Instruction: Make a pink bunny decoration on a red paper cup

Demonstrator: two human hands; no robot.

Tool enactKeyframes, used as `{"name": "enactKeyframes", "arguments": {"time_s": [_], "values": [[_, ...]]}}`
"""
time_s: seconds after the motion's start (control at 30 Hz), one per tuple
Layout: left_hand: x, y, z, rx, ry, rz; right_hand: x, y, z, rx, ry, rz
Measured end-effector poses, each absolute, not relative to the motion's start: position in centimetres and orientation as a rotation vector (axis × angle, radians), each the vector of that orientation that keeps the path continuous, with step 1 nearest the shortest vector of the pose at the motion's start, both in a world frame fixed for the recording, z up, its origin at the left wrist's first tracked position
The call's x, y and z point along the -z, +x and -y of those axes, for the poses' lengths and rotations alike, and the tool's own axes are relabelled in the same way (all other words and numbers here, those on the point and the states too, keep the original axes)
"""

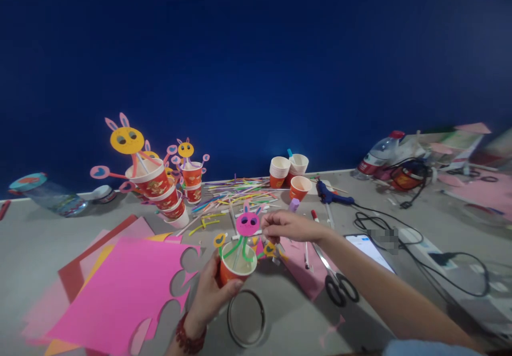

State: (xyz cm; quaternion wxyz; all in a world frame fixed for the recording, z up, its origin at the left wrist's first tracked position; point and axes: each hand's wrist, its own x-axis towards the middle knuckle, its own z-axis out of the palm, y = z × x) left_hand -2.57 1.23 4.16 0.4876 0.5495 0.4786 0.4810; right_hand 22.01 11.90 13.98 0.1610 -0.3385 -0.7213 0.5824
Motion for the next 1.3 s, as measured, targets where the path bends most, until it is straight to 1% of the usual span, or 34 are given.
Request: {"name": "enactKeyframes", "arguments": {"time_s": [0.17,0.4,0.47,0.63,0.7,0.77,0.93,1.3], "values": [[-4.5,-2.3,-1.3,-1.183,1.222,-1.183,-12.1,22.2,-12.1,-1.244,-1.187,2.076],[-4.7,-1.3,-1.2,-1.206,1.033,-1.103,-9.3,22.0,-10.3,-0.939,-1.356,1.954],[-4.7,-1.1,-1.1,-1.210,1.010,-1.128,-8.8,21.8,-9.3,-1.004,-1.361,1.856],[-4.3,-0.8,-1.0,-1.225,0.976,-1.138,-8.9,20.8,-6.9,-1.446,-1.104,1.467],[-4.1,-0.8,-1.0,-1.220,0.994,-1.140,-9.0,20.2,-6.3,-1.542,-1.060,1.362],[-3.9,-0.8,-0.9,-1.227,1.010,-1.137,-8.8,19.4,-5.9,-1.516,-1.083,1.325],[-3.7,-1.0,-0.9,-1.237,1.056,-1.151,-7.9,17.9,-5.9,-1.279,-1.135,1.349],[-4.4,-1.0,-0.8,-1.245,1.060,-1.165,-7.2,17.4,-5.8,-1.321,-1.178,1.260]]}}
